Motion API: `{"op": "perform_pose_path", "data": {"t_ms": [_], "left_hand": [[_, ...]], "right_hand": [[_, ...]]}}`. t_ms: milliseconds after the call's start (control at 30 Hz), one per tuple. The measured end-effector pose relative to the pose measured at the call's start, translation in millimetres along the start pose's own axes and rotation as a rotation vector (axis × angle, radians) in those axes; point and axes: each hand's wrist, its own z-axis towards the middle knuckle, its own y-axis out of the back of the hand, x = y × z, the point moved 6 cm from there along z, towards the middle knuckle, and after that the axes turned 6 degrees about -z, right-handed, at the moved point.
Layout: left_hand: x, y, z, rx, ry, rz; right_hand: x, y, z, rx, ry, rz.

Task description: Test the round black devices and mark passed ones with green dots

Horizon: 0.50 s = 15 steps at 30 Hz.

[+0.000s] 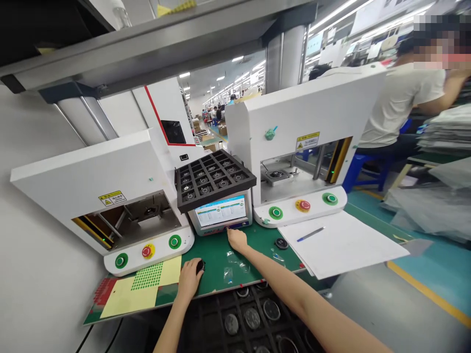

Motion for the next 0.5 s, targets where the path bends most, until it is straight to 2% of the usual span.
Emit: {"op": "perform_pose_path", "data": {"t_ms": [133,233,300,367,433,500], "left_hand": [[-17,5.3,-1,-0.095,0.078,-0.261],[-36,5.8,-21,-0.119,0.153,-0.507],[-54,2.6,-44,-0.096,0.195,-0.648],[-75,-3.0,-72,-0.069,0.257,-0.787],[-100,-9.4,-102,-0.068,0.33,-0.976],[-128,-12.6,-127,-0.109,0.34,-1.143]], "right_hand": [[7,22,-12,-0.009,0.013,0.129],[16,44,-36,-0.036,0.081,0.275],[19,55,-66,-0.06,0.144,0.389],[16,63,-107,-0.078,0.208,0.516],[6,69,-154,-0.089,0.252,0.642],[-6,78,-200,-0.112,0.28,0.806]]}}
